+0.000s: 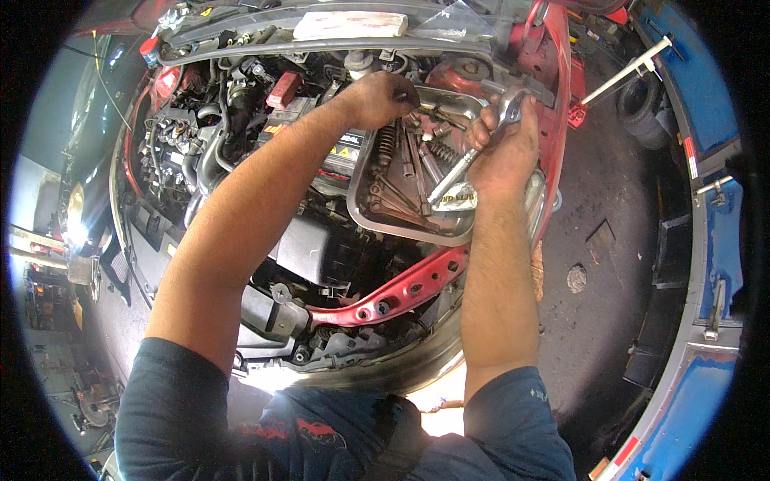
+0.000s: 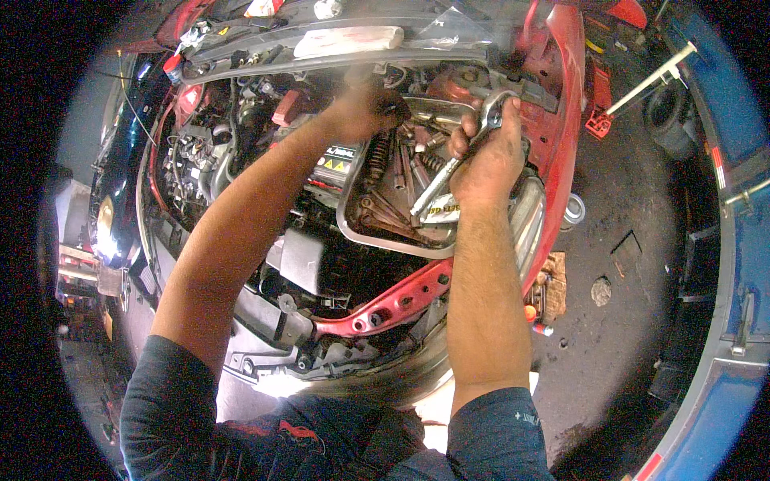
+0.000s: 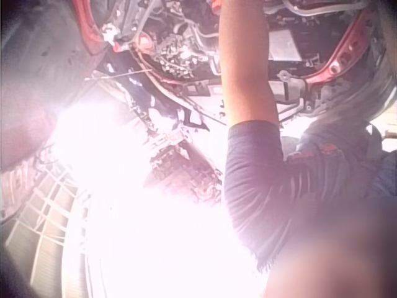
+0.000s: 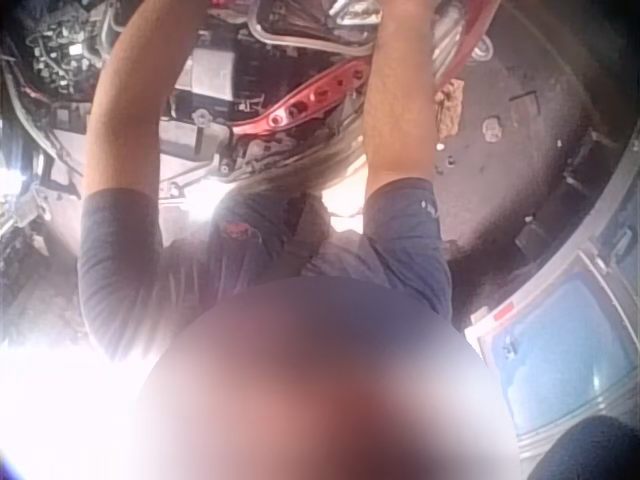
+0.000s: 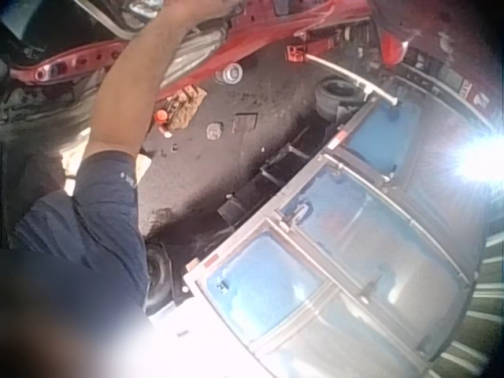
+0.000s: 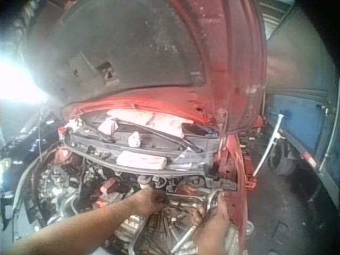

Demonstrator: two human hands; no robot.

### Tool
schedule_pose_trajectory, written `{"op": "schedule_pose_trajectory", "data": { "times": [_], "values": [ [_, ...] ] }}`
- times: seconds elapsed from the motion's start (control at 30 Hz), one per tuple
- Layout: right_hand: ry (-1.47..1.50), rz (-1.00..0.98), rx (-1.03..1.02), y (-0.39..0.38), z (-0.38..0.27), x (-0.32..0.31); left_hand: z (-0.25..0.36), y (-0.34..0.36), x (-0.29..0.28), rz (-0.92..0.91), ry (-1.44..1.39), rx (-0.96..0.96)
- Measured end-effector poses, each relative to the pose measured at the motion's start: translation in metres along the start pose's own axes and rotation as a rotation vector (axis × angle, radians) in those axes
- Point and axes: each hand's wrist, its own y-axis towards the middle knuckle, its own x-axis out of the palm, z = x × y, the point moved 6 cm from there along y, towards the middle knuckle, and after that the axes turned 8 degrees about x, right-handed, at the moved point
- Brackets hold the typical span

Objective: The person works under the hood of a red car in a garage, handling engine components and tools. They remove a plastic cover, select a socket wrench from a tray, and manipulate parts within the engine bay, including a blue connector and hoses. The person appears to be performing maintenance or repair on the engine.

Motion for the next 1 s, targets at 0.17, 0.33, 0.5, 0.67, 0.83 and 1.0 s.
{"op": "schedule_pose_trajectory", "data": {
  "times": [0.17,0.33,0.5,0.67,0.83,1.0],
  "values": [
    [-0.011,0.009,-0.005,0.002,0.002,0.001,0.004,-0.005,0.015,-0.204,0.295,-0.109],
    [-0.02,-0.006,0.009,0.001,0.004,0.002,0.003,-0.002,0.027,-0.219,0.255,-0.185],
    [0.003,0.043,-0.004,0.003,0.002,-0.002,-0.003,0.007,0.017,-0.065,0.099,-0.033],
    [0.016,0.005,0.031,0.002,0.003,-0.002,0.003,0.007,0.016,-0.176,-0.171,-0.009],
    [0.028,0.043,0.017,0.002,0.003,-0.003,0.005,0.008,0.031,-0.196,-0.076,-0.102],
    [-0.002,0.041,0.001,0.003,0.003,-0.004,0.005,0.011,0.046,-0.248,0.176,0.044]
  ]
}}
